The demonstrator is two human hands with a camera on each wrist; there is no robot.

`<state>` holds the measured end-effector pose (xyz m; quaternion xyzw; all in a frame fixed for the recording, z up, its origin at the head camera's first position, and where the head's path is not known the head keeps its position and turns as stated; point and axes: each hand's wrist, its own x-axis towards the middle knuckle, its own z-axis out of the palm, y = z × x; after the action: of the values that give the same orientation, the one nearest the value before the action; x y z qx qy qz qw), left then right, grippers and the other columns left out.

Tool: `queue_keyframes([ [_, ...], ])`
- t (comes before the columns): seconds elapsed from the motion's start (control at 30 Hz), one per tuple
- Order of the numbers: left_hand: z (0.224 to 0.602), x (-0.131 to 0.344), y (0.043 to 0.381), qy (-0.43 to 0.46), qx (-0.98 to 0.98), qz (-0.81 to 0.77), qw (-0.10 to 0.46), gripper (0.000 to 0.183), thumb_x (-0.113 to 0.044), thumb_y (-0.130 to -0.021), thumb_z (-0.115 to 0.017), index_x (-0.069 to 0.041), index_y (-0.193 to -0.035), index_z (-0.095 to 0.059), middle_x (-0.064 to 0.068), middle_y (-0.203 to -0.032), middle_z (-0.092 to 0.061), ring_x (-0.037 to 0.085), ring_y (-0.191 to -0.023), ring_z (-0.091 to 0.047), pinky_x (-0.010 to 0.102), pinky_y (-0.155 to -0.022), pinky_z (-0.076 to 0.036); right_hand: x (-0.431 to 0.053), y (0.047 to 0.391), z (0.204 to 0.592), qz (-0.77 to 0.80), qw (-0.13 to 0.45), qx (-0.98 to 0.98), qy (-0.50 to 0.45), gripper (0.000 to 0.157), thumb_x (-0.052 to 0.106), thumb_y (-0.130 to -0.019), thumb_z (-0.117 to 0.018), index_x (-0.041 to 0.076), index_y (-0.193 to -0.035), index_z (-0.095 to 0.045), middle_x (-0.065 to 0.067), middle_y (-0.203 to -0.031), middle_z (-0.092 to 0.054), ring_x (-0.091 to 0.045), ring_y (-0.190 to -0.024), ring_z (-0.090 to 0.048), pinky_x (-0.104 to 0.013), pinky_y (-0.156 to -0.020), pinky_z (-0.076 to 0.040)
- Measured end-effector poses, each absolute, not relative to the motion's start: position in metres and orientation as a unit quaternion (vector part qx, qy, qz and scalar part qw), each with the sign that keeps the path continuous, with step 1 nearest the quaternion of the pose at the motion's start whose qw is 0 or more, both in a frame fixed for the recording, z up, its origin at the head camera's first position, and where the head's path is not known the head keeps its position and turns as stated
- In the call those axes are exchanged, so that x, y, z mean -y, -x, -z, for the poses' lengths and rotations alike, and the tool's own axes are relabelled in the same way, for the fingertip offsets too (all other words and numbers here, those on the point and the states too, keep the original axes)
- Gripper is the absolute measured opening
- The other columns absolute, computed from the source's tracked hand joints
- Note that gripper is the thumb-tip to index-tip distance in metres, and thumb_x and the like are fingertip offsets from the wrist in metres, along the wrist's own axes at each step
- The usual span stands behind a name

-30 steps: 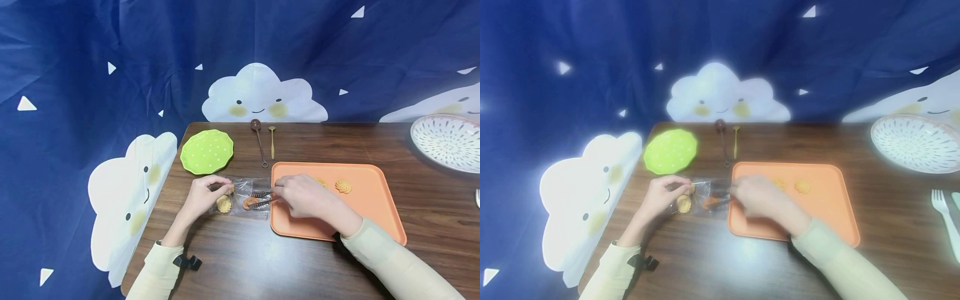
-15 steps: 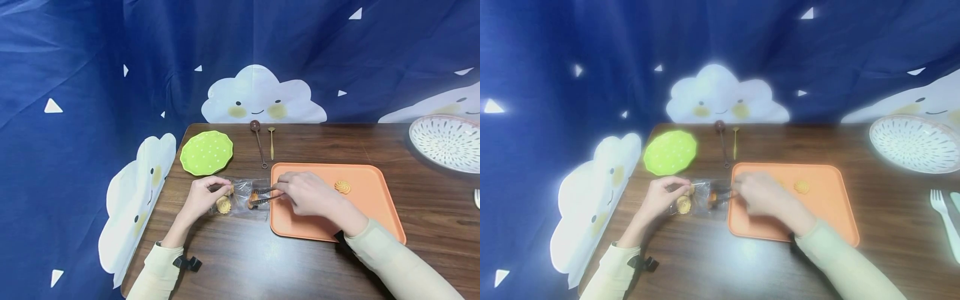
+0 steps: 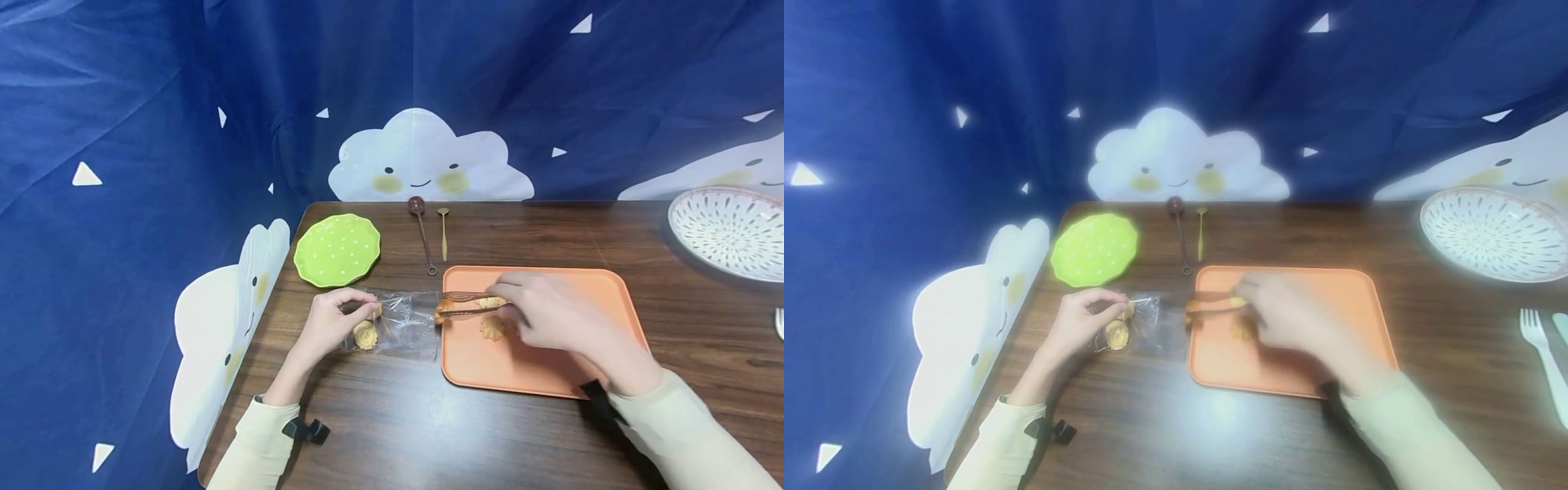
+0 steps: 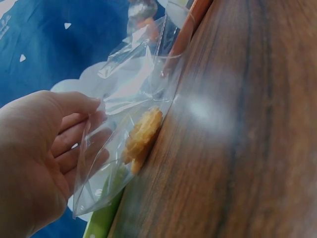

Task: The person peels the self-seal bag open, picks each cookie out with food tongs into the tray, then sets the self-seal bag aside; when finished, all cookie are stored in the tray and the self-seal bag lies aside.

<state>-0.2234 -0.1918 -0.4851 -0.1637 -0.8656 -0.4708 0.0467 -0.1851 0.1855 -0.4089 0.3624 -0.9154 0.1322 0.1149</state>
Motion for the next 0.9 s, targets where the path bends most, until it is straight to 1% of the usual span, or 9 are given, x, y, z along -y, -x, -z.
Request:
queue_keyframes([
  [0.17,0.486,0.191,0.224,0.169,0.865,0.47,0.047,0.008,-0.029,-0.087,-0.081,-0.029,-0.095,-0.08,-0.013,-0.094,-0.08,0.004,-0.094,-0.074,0.041,-0.087,-0.062,-0.236,0.167,0.404,-0.109,0.166,0.927,-0.318,0.033,0.006,-0.074,-0.075,0.014,-0.106,-0.073,0.0,-0.098,-0.072,-0.022,-0.088,-0.072,-0.045,-0.067,-0.057],
  [0.2,0.486,0.191,0.224,0.17,0.865,0.47,0.046,0.008,-0.029,-0.087,-0.081,-0.029,-0.095,-0.08,-0.013,-0.094,-0.08,0.005,-0.094,-0.074,0.04,-0.087,-0.062,-0.246,0.163,0.404,-0.1,0.175,0.93,-0.307,0.035,0.008,-0.072,-0.075,0.014,-0.106,-0.073,0.0,-0.098,-0.073,-0.023,-0.085,-0.072,-0.046,-0.063,-0.056],
  [0.3,0.486,0.191,0.224,0.17,0.866,0.468,0.045,0.008,-0.028,-0.087,-0.081,-0.028,-0.096,-0.08,-0.013,-0.094,-0.08,0.004,-0.094,-0.074,0.038,-0.087,-0.062,-0.273,0.151,0.405,-0.084,0.187,0.942,-0.268,0.04,0.009,-0.067,-0.076,0.016,-0.107,-0.074,-0.001,-0.099,-0.075,-0.026,-0.083,-0.073,-0.049,-0.057,-0.052],
  [0.4,0.487,0.191,0.224,0.169,0.867,0.466,0.046,0.008,-0.027,-0.088,-0.081,-0.026,-0.096,-0.08,-0.011,-0.094,-0.08,0.004,-0.094,-0.074,0.039,-0.086,-0.063,-0.294,0.139,0.408,-0.078,0.192,0.948,-0.244,0.043,0.01,-0.063,-0.078,0.015,-0.105,-0.074,-0.003,-0.097,-0.075,-0.026,-0.078,-0.071,-0.049,-0.055,-0.05],
  [0.47,0.486,0.191,0.223,0.169,0.868,0.465,0.048,0.009,-0.026,-0.088,-0.08,-0.024,-0.096,-0.08,-0.01,-0.094,-0.08,0.004,-0.094,-0.074,0.04,-0.086,-0.063,-0.306,0.133,0.412,-0.077,0.196,0.948,-0.238,0.043,0.008,-0.062,-0.077,0.014,-0.104,-0.074,-0.004,-0.097,-0.075,-0.028,-0.081,-0.071,-0.05,-0.056,-0.05],
  [0.5,0.486,0.191,0.222,0.169,0.868,0.464,0.049,0.009,-0.026,-0.088,-0.081,-0.024,-0.096,-0.08,-0.01,-0.094,-0.08,0.004,-0.094,-0.074,0.041,-0.086,-0.062,-0.31,0.13,0.415,-0.078,0.2,0.947,-0.238,0.042,0.008,-0.062,-0.077,0.014,-0.103,-0.074,-0.003,-0.095,-0.074,-0.026,-0.079,-0.07,-0.049,-0.055,-0.05],
  [0.63,0.485,0.191,0.221,0.17,0.867,0.465,0.05,0.009,-0.026,-0.088,-0.081,-0.023,-0.096,-0.08,-0.009,-0.094,-0.08,0.005,-0.094,-0.074,0.045,-0.087,-0.062,-0.326,0.122,0.426,-0.082,0.206,0.946,-0.234,0.028,0.01,-0.074,-0.073,0.016,-0.102,-0.074,0.0,-0.091,-0.073,-0.006,-0.065,-0.056,-0.038,-0.049,-0.044],
  [0.73,0.486,0.191,0.221,0.166,0.867,0.469,0.044,0.009,-0.027,-0.087,-0.081,-0.026,-0.096,-0.08,-0.01,-0.094,-0.08,0.004,-0.094,-0.074,0.044,-0.088,-0.062,-0.334,0.117,0.435,-0.085,0.194,0.952,-0.221,0.026,0.011,-0.079,-0.074,0.019,-0.104,-0.073,0.002,-0.092,-0.073,0.007,-0.061,-0.037,-0.027,-0.047,-0.032],
  [0.9,0.487,0.193,0.223,0.16,0.867,0.47,0.041,0.008,-0.028,-0.087,-0.081,-0.028,-0.095,-0.08,-0.011,-0.095,-0.08,0.004,-0.094,-0.074,0.037,-0.088,-0.062,-0.342,0.112,0.447,-0.083,0.162,0.965,-0.191,0.036,0.007,-0.076,-0.08,0.021,-0.108,-0.072,0.002,-0.092,-0.072,0.011,-0.059,-0.031,-0.022,-0.05,-0.025],
])
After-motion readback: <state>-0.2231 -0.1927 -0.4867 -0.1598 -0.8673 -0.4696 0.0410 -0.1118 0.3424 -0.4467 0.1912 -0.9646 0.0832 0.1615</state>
